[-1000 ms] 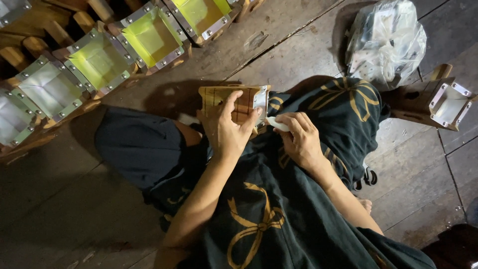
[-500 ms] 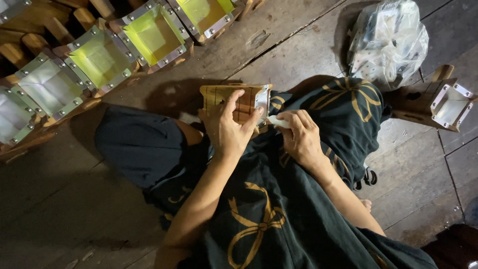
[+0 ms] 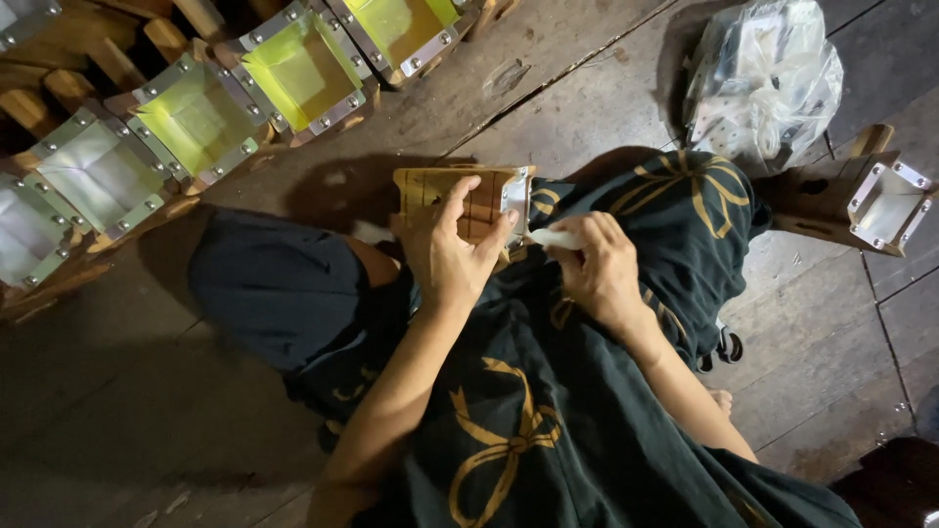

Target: Applying glue to the joints of small wooden frames and assembling them into boxes or lanterns.

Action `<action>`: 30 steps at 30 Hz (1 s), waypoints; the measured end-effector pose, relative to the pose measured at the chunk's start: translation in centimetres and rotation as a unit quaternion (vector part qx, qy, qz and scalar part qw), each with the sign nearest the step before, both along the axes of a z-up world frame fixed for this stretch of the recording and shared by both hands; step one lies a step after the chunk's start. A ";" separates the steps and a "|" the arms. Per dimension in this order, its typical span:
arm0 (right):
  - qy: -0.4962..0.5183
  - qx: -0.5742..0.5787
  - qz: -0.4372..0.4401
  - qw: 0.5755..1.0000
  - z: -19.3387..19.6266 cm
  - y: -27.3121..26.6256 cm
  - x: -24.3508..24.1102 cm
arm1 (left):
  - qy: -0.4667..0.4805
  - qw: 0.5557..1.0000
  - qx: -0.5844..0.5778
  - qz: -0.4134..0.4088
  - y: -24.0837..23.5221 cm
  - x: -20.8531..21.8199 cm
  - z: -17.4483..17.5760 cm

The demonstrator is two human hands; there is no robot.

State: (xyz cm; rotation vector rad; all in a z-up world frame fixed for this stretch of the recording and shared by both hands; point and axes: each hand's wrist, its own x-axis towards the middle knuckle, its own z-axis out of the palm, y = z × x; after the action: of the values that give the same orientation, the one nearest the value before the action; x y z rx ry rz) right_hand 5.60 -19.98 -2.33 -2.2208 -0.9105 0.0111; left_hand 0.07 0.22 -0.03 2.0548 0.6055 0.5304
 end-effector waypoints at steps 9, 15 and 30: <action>0.351 0.199 -0.184 0.896 -0.2 -1.9 0.9 | 0.006 1.000 -0.014 0.019 -0.6 -0.3 -3.5; 0.321 0.240 -0.157 0.902 0.3 -0.7 2.5 | -0.025 0.987 -0.159 -0.014 -0.1 0.2 -2.6; 0.052 0.048 -0.060 0.996 -1.3 1.8 3.5 | 0.005 0.988 -0.153 -0.014 -0.2 -0.1 -3.0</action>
State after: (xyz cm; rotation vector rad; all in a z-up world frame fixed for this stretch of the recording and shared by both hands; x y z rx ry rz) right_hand 9.11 -18.22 -3.58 -2.1606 -0.7059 0.0254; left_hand -0.05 0.02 -3.06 1.7738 0.6218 0.3836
